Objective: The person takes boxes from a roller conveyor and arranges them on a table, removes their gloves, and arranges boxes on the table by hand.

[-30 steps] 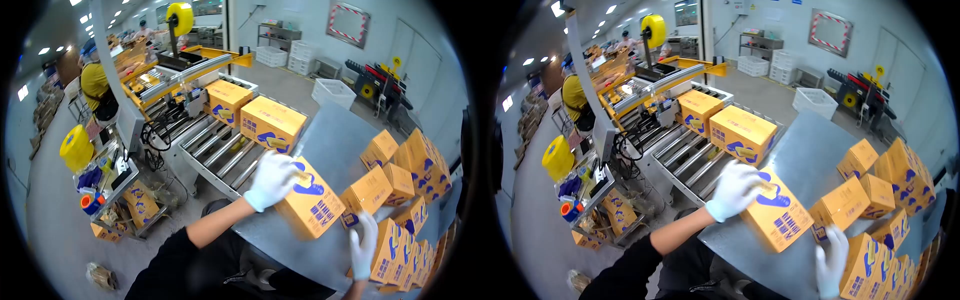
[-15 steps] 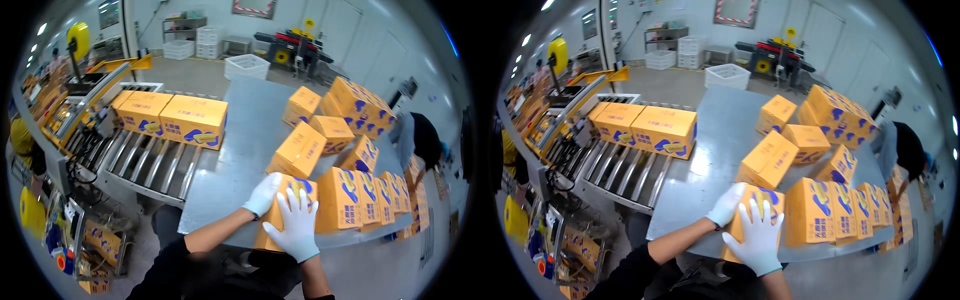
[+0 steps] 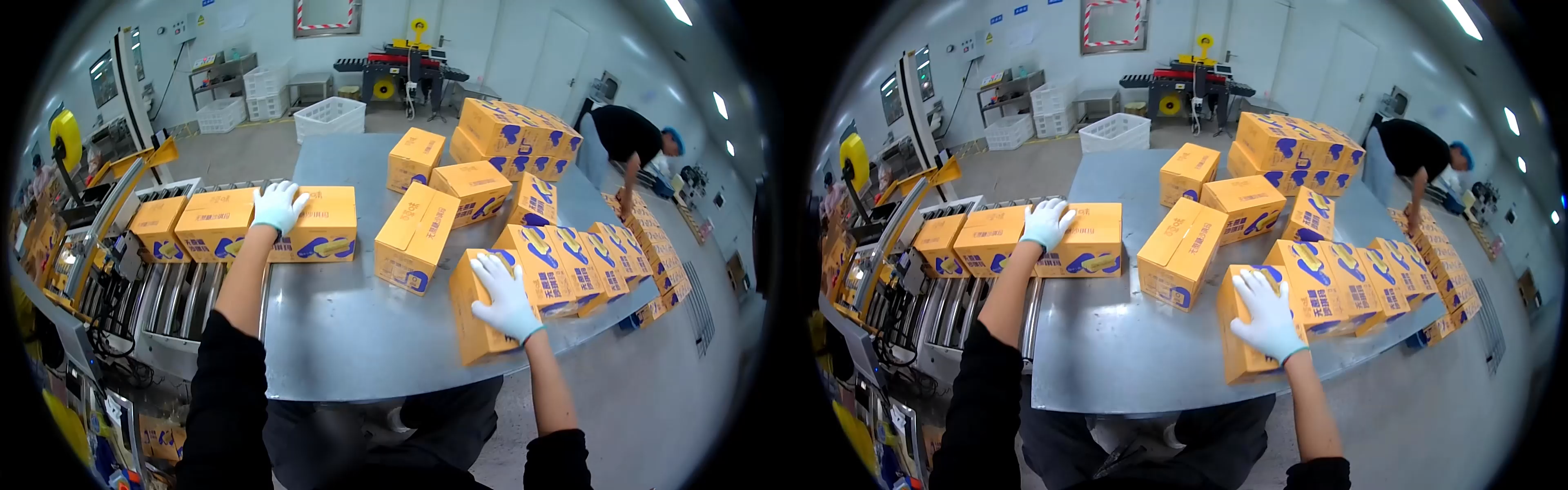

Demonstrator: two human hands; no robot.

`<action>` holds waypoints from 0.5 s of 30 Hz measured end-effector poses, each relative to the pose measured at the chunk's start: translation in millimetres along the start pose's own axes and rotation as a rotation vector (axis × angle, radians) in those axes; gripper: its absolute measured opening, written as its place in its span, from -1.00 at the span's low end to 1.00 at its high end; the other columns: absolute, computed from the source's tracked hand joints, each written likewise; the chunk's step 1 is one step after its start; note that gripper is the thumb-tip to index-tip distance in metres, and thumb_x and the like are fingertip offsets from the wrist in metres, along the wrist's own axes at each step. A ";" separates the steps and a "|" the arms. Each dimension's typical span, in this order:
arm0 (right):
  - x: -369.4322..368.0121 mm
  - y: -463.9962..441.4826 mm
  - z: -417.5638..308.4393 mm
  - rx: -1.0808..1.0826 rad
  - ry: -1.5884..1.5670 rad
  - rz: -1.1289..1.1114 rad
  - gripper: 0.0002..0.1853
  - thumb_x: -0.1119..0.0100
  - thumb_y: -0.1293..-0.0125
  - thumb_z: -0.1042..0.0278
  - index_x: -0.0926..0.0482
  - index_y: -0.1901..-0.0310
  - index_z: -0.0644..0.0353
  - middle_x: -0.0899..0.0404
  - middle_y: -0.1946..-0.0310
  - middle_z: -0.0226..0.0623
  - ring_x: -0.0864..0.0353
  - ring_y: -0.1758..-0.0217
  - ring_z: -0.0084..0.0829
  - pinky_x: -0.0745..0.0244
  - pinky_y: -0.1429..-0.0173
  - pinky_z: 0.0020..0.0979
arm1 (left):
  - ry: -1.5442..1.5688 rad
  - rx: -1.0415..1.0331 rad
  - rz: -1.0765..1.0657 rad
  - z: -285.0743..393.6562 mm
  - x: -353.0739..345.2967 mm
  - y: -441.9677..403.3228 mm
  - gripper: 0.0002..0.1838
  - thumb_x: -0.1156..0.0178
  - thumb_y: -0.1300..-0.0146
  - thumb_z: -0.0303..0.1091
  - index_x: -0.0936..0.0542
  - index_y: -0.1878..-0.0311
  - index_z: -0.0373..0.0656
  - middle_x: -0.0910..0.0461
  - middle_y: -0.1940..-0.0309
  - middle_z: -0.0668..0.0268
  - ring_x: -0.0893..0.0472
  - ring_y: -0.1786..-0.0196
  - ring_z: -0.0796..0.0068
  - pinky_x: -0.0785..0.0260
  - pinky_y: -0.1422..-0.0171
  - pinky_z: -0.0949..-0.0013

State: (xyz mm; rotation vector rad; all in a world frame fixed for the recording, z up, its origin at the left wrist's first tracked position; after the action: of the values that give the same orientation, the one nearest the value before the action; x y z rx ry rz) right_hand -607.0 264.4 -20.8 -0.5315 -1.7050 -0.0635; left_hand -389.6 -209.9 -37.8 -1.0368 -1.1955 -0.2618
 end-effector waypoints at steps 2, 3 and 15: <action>1.4 -6.7 29.7 -0.030 -0.009 0.014 -0.17 -0.23 -0.17 0.12 -0.35 -0.53 0.09 -0.25 -0.60 -0.17 -0.09 -0.71 -0.13 0.25 -0.67 0.39 | 0.225 0.050 -0.045 29.8 25.8 9.9 -0.48 -0.09 -0.47 0.18 -0.70 0.00 -0.12 -0.64 0.04 0.02 -0.53 -0.15 -0.03 -0.35 -0.32 -0.03; 2.1 -7.8 40.0 -0.052 -0.030 0.011 -0.18 -0.22 -0.18 0.13 -0.34 -0.54 0.06 -0.25 -0.60 -0.18 -0.08 -0.72 -0.15 0.26 -0.68 0.37 | 0.348 0.033 -0.007 44.4 19.4 24.8 -0.51 -0.13 -0.46 0.16 -0.72 0.10 -0.13 -0.64 0.12 0.00 -0.54 -0.10 -0.05 -0.37 -0.30 -0.03; -26.5 -4.9 45.9 -0.109 0.338 0.253 -0.43 -0.26 -0.30 0.35 -0.45 -0.36 0.17 -0.49 -0.37 -0.18 -0.39 -0.51 -0.22 -0.29 -0.52 -0.03 | 0.032 0.175 -0.182 1.8 5.3 -10.9 -0.43 0.01 -0.53 0.19 -0.70 -0.04 -0.15 -0.65 -0.05 0.08 -0.55 -0.21 0.03 -0.13 -0.52 -0.14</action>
State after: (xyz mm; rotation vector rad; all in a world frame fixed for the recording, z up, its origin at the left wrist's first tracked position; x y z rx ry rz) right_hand -648.2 267.0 -54.3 -0.7688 -1.3015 -0.0607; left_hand -395.8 -212.6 -27.6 -0.7705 -1.2620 -0.3088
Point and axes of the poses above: each hand's wrist, its own y-axis away from the middle knuckle, its own x-axis out of the back of the hand, z = x × y, the point moved 1 cm from there along -y, towards the middle knuckle
